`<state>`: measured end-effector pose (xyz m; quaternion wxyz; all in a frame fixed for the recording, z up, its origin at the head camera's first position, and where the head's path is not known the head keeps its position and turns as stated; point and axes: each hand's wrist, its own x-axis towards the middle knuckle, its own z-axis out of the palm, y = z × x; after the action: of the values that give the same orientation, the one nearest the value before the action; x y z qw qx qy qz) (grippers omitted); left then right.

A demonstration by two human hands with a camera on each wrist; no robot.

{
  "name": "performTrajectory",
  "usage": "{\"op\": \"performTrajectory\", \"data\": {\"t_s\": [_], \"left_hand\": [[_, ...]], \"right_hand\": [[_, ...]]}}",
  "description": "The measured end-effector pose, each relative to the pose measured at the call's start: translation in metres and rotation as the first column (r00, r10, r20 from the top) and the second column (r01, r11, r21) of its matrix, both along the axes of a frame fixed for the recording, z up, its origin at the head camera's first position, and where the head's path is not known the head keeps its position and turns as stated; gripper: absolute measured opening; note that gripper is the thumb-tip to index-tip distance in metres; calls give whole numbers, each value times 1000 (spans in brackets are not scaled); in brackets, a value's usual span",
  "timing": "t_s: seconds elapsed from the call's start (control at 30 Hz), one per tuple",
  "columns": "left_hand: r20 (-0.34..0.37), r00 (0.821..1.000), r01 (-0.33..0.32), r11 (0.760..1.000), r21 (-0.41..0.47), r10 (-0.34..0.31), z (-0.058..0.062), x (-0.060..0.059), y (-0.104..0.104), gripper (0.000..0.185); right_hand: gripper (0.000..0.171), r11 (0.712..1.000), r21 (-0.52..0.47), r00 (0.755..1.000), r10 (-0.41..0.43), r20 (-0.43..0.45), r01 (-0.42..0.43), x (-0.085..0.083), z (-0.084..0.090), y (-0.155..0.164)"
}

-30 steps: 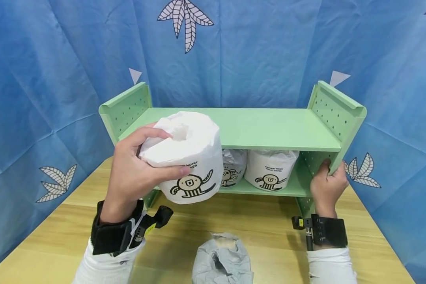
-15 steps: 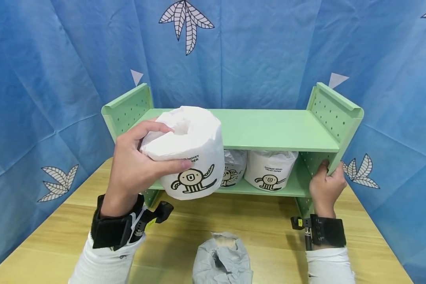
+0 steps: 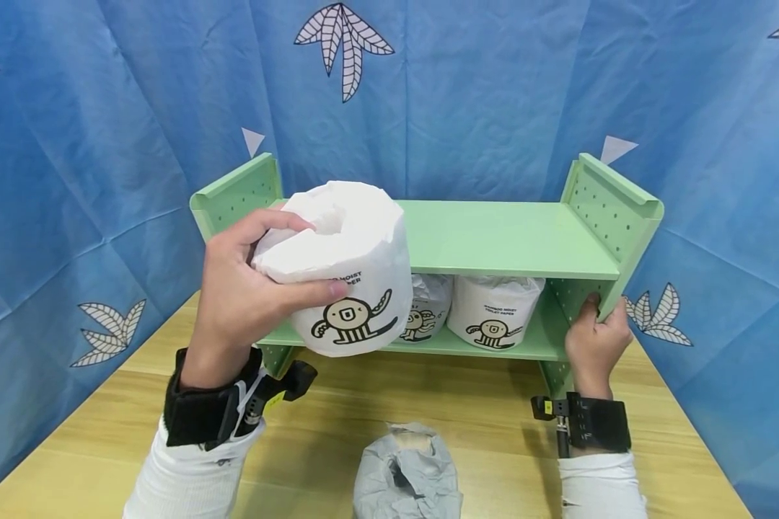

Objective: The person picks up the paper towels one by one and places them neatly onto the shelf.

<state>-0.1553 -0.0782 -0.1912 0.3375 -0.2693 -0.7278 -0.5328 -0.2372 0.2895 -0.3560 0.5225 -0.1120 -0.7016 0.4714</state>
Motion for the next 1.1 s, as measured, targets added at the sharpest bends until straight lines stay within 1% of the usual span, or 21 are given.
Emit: {"op": "performTrajectory", "data": {"t_s": [0.23, 0.33, 0.43, 0.63, 0.83, 1.0, 1.1], "left_hand": [[62, 998, -13, 1000, 13, 13, 6, -4, 4, 51], [72, 997, -19, 1000, 9, 18, 8, -6, 5, 51], [67, 997, -24, 1000, 4, 23, 9, -9, 7, 51], [30, 999, -21, 1000, 4, 21, 12, -15, 10, 50], [43, 999, -32, 999, -12, 32, 15, -21, 13, 50], [36, 999, -37, 999, -16, 38, 17, -26, 15, 50], [54, 998, -42, 999, -16, 43, 18, -28, 16, 50]], "right_hand": [[33, 1000, 14, 999, -16, 31, 15, 1, -1, 1], [33, 1000, 11, 999, -15, 32, 14, 1, -1, 0], [33, 1000, 11, 999, -14, 31, 14, 1, -1, 0], [34, 1000, 27, 1000, -13, 25, 13, 1, -1, 1], [35, 999, 33, 1000, -15, 17, 14, 1, -1, 1], [34, 1000, 14, 1000, -8, 18, 8, 1, -2, 1], [33, 1000, 10, 1000, 4, 21, -4, 1, -2, 1]]}}
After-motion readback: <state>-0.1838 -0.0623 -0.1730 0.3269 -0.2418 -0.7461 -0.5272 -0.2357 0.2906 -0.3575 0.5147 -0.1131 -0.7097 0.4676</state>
